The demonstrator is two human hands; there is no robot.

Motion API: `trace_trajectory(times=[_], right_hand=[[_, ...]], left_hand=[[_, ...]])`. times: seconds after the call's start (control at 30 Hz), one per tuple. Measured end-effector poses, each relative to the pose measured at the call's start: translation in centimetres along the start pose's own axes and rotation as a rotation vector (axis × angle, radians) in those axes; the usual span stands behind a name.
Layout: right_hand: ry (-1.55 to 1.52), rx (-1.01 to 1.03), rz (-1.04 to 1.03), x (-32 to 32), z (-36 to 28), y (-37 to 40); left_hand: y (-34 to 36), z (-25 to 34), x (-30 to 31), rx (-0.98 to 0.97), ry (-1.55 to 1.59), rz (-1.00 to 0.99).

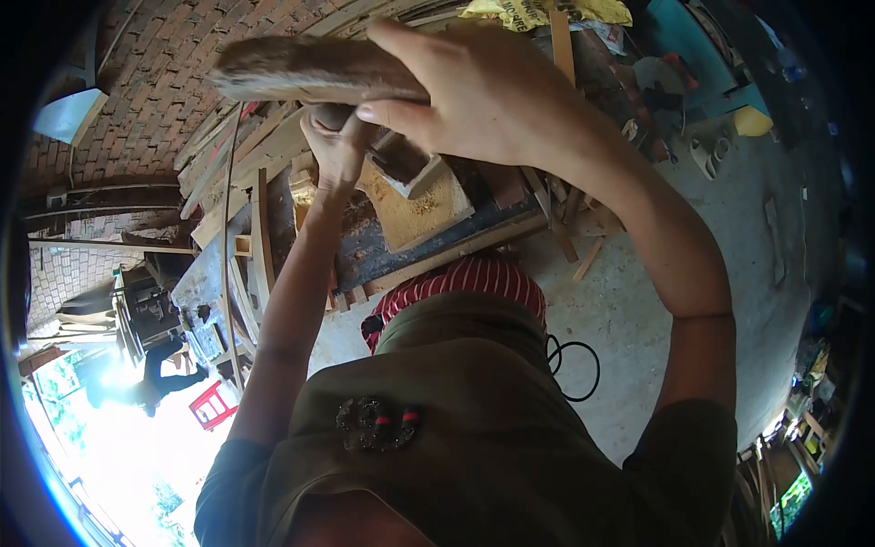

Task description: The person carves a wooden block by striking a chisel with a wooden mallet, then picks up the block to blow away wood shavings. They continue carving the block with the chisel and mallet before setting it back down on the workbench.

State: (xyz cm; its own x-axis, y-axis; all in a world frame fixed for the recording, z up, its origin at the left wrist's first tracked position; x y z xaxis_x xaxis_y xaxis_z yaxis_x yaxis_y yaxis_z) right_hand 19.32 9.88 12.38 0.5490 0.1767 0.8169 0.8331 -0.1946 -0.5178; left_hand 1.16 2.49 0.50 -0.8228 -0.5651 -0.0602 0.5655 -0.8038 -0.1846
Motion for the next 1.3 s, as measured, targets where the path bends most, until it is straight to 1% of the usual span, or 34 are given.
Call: trace_trajectory(times=[0.03, 0.07, 0.13, 0.2, 0.23, 0.27, 0.3, 0.33, 0.37, 0.4, 0.47, 0.5, 0.53, 0.6, 0.63, 0.67, 0.7, 0.73, 0.77, 0.8, 0.87, 0.9, 0.93, 0.97, 1.0, 1.03, 1.07, 1.1, 1.13, 1.2, 1.23, 1.27, 1.3], right_hand=[[-0.048, 0.084, 0.136, 0.4, 0.0, -0.3], [-0.053, 0.080, 0.128, 0.5, -0.1, -0.5], [-0.264, 0.146, 0.350, 0.8, -0.7, -1.2], [-0.087, -0.067, -0.060, -1.4, -0.7, 0.3], [-0.120, -0.052, 0.001, -1.9, -0.5, 0.8], [-0.152, -0.025, 0.056, -2.0, 0.1, 0.8], [-0.151, -0.020, 0.052, -1.9, 0.5, 1.0], [-0.243, -0.109, -0.028, -1.7, 0.6, 1.2], [-0.331, -0.191, -0.106, -1.6, 0.8, 1.3], [-0.333, -0.186, -0.105, -1.8, 1.0, 1.6], [-0.395, -0.263, -0.073, -2.5, 1.5, 2.3], [-0.410, -0.291, -0.095, -2.6, 1.4, 2.7], [-0.408, -0.298, -0.093, -2.4, 1.5, 2.9], [-0.462, -0.310, -0.119, -2.1, 1.4, 3.3], [-0.444, -0.271, -0.076, -2.1, 1.6, 3.3], [-0.448, -0.272, -0.076, -2.3, 1.8, 3.2], [-0.430, -0.219, 0.000, -2.3, 1.8, 3.0], [-0.407, -0.167, 0.073, -2.1, 1.7, 2.6], [-0.366, -0.055, 0.207, -1.9, 1.4, 1.8], [-0.365, -0.054, 0.208, -1.2, 0.7, 1.6], [-0.404, -0.185, 0.117, 2.9, -2.1, -0.5], [-0.424, -0.088, 0.095, 3.7, -1.5, -0.8], [-0.424, -0.091, 0.093, 3.6, -1.2, -0.8], [-0.457, -0.089, 0.132, 3.6, -1.0, -0.8], [-0.490, -0.085, 0.173, 3.5, -0.8, -0.9], [-0.398, 0.008, 0.301, 2.6, -0.8, -1.0], [-0.406, 0.068, 0.444, 0.2, -0.6, -0.9], [-0.283, 0.016, 0.247, -1.6, 0.0, 0.1], [-0.159, -0.037, 0.053, -2.1, 0.2, 0.7], [-0.150, 0.018, 0.087, -1.7, 1.2, 0.4], [-0.180, 0.099, 0.237, -0.7, 0.9, -0.5], [-0.213, 0.169, 0.387, 0.6, 0.5, -1.0], [-0.331, -0.104, 0.167, 2.7, 0.0, -0.8]], left_hand=[[-0.2, -0.3, 0.4, 0.059, -0.004, 0.003], [-0.2, -0.4, 0.8, 0.080, -0.075, -0.012], [0.1, -0.2, 1.0, 0.056, -0.141, 0.011], [0.8, -0.1, -0.1, -0.066, -0.013, 0.239], [0.6, -0.3, -0.4, -0.025, 0.109, 0.264], [0.1, -0.1, -0.2, -0.034, 0.118, 0.263], [-0.3, 0.1, 0.6, 0.002, 0.082, 0.201], [-0.3, 0.2, 1.4, 0.047, 0.039, 0.139], [-0.7, -0.1, 1.6, 0.018, 0.090, 0.161], [-0.4, -0.4, 1.9, 0.050, 0.147, 0.257], [-0.2, -1.0, 1.9, 0.041, 0.433, 0.428], [-0.2, -1.4, 2.4, 0.062, 0.453, 0.504], [0.0, -1.2, 2.7, 0.078, 0.428, 0.524], [0.6, -0.8, 2.6, 0.021, 0.367, 0.441], [1.0, -0.4, 2.6, 0.029, 0.362, 0.443], [1.0, 0.2, 2.3, 0.015, 0.299, 0.365], [1.0, 0.5, 2.1, 0.000, 0.237, 0.286], [1.0, 0.5, 1.9, 0.000, 0.238, 0.285], [0.8, 0.4, 1.6, 0.003, 0.149, 0.222], [0.6, 0.3, 1.3, 0.004, 0.060, 0.160], [0.3, -0.5, 1.1, -0.017, 0.034, 0.138], [0.2, -0.7, 0.9, -0.008, -0.016, 0.111], [0.2, -0.7, 0.5, -0.001, -0.066, 0.084], [0.5, -0.4, 0.2, 0.039, -0.063, 0.088], [0.6, -0.5, -0.2, 0.037, -0.062, 0.087], [0.6, -0.3, -0.4, -0.021, -0.075, 0.094], [0.7, -0.1, -0.6, -0.079, -0.086, 0.102], [0.8, 0.1, -0.8, -0.125, -0.080, 0.112], [1.1, 0.5, -0.9, -0.172, -0.074, 0.122], [1.3, 0.9, -0.6, -0.058, -0.052, 0.107], [1.1, 0.7, -0.1, -0.053, -0.053, 0.117], [1.1, 0.2, 0.4, 0.022, -0.076, 0.108], [1.2, -0.3, 0.6, 0.094, -0.098, 0.095]])
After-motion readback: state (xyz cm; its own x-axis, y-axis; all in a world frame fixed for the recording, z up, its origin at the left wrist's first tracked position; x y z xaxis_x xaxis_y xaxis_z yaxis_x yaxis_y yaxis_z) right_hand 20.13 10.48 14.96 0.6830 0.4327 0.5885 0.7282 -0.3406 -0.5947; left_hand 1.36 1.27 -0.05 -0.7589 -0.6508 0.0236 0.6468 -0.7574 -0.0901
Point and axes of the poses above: each hand's wrist, its own y-axis away from the middle knuckle, its own x-axis out of the back of the hand, z = x × y, the point moved 2 cm from there along -y, towards the middle knuckle, and after that the axes turned 10 degrees about x, right-handed, at the moved point
